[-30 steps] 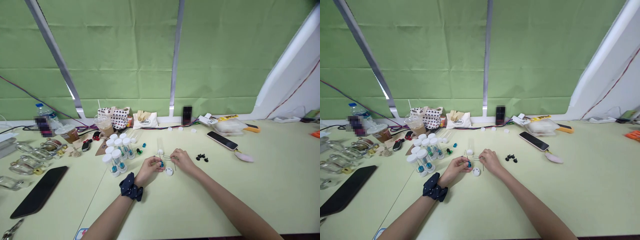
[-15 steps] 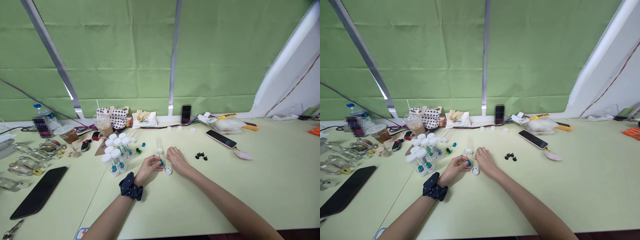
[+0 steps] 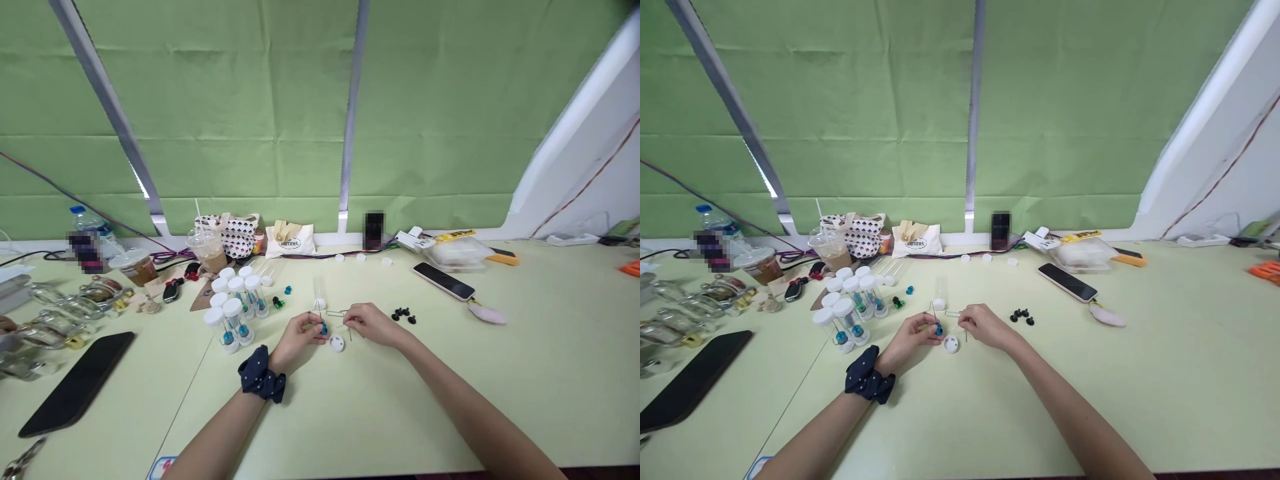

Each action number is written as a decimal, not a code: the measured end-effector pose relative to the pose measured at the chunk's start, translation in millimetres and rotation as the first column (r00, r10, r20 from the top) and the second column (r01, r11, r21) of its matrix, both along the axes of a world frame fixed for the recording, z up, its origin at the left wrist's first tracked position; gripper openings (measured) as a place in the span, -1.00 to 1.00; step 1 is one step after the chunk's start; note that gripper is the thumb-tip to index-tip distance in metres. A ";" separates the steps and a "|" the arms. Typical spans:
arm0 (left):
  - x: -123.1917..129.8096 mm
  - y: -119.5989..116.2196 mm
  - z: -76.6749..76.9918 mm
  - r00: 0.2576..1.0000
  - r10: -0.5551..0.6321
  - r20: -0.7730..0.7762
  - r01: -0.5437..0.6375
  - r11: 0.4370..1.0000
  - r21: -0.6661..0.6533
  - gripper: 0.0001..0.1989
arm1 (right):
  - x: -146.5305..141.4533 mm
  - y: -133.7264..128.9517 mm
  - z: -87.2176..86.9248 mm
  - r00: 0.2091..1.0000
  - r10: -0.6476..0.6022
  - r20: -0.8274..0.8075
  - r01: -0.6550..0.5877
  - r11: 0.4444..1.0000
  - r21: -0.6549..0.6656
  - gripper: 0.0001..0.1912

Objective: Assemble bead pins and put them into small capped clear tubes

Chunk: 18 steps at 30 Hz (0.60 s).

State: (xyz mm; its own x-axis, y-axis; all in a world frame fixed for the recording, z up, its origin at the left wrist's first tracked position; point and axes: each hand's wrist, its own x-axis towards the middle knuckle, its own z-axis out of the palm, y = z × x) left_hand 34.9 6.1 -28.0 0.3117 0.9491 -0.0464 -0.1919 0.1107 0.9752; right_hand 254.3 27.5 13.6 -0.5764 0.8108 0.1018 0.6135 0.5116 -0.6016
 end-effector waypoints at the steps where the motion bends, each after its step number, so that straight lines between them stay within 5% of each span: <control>1: 0.0 0.1 -0.2 1.000 0.001 0.002 -0.001 1.000 -0.001 -0.66 | 1.3 -1.0 3.5 1.000 0.016 0.017 -0.017 1.000 0.008 -0.80; 7: -0.5 1.5 -2.1 1.000 -0.002 0.004 0.002 1.000 0.008 -0.65 | -3.5 -12.8 19.0 0.973 0.099 0.208 -0.125 0.985 0.117 -0.77; 18: -1.0 2.1 -4.4 1.000 -0.009 -0.011 0.010 0.999 0.052 -0.67 | -17.9 -19.2 22.2 0.902 0.116 0.416 -0.204 0.964 0.172 -0.78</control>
